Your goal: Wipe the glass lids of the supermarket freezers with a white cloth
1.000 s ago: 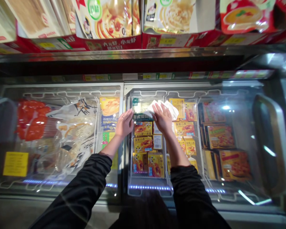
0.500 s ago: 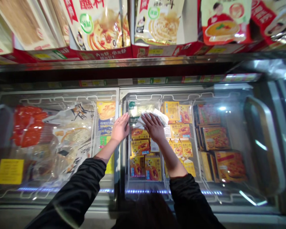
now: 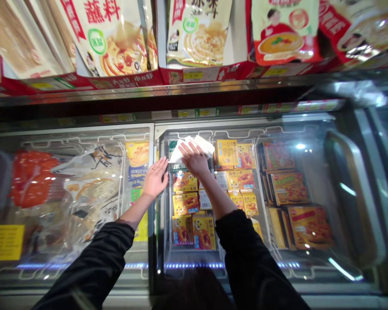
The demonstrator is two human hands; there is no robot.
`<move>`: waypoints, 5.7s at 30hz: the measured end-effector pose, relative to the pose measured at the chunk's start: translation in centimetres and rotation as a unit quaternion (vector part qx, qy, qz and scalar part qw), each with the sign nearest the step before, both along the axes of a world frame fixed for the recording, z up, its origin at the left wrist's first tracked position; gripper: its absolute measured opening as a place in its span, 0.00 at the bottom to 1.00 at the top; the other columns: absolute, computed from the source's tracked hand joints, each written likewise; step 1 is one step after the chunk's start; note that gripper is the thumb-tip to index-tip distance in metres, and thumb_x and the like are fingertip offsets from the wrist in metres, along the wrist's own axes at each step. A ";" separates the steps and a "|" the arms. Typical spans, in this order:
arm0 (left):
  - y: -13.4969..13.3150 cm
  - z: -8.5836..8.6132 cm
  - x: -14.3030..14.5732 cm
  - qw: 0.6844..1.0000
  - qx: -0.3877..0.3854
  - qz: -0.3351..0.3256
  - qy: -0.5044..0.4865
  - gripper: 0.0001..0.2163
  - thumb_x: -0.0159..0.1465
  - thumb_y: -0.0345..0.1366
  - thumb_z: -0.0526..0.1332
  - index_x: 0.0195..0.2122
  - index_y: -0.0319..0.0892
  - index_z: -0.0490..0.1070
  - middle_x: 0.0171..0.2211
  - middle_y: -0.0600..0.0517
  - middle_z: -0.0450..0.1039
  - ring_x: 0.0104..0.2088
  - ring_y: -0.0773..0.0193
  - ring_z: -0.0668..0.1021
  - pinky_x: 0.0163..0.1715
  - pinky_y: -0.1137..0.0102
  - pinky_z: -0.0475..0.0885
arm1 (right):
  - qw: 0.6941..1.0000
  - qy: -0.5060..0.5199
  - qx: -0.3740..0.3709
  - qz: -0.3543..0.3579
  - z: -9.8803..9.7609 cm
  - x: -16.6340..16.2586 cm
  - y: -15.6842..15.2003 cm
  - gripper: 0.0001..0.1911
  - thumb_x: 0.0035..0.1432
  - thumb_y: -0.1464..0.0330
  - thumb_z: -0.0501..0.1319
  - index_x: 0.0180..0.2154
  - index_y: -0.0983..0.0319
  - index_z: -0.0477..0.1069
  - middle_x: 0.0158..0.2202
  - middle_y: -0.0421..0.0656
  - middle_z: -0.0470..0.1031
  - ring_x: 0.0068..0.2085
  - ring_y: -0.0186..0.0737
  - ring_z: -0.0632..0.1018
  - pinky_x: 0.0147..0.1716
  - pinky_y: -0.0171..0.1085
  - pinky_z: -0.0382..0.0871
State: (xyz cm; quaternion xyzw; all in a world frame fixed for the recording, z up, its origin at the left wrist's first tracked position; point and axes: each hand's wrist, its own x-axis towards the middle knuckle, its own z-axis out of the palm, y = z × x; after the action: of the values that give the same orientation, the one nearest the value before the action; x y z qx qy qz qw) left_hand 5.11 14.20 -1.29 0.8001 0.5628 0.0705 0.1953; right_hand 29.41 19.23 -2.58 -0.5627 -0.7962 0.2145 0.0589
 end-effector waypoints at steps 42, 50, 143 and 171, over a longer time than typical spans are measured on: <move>3.4 -1.6 14.2 0.998 -0.011 0.055 -0.012 0.26 0.76 0.26 0.50 0.75 0.34 0.63 0.76 0.40 0.63 0.78 0.56 0.60 0.79 0.54 0.60 | 0.997 -0.034 0.012 -0.074 -0.5 11.6 -0.6 0.28 0.80 0.63 0.49 0.76 0.55 0.62 0.78 0.43 0.61 0.78 0.50 0.62 0.76 0.55 0.60; 3.5 -1.8 14.5 0.998 -0.016 0.057 0.004 0.28 0.74 0.27 0.52 0.76 0.34 0.63 0.76 0.40 0.62 0.78 0.53 0.61 0.79 0.53 0.61 | 0.991 -0.008 0.042 -0.131 -2.2 9.8 5.2 0.31 0.78 0.66 0.50 0.77 0.56 0.60 0.78 0.44 0.61 0.78 0.57 0.63 0.75 0.64 0.60; 0.6 -1.6 29.4 0.988 -0.052 0.144 -0.003 0.31 0.73 0.24 0.51 0.77 0.33 0.60 0.79 0.40 0.55 0.80 0.54 0.57 0.80 0.53 0.55 | 0.996 -0.043 0.035 -0.071 -1.8 24.5 2.5 0.29 0.80 0.64 0.48 0.77 0.60 0.61 0.79 0.44 0.59 0.78 0.54 0.61 0.77 0.58 0.56; 0.9 -1.6 29.6 0.986 -0.013 0.169 0.006 0.34 0.71 0.26 0.55 0.79 0.45 0.58 0.77 0.44 0.59 0.78 0.54 0.62 0.79 0.50 0.58 | 0.999 -0.022 0.006 -0.032 -0.1 23.6 2.7 0.29 0.82 0.63 0.47 0.78 0.59 0.57 0.81 0.40 0.55 0.79 0.49 0.58 0.78 0.54 0.52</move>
State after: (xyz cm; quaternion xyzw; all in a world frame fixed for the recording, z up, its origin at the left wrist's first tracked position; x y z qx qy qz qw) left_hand 34.74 15.07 -2.85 0.6912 0.6919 0.0901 0.1879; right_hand 53.02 21.89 -2.71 -0.5922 -0.7802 0.1950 0.0516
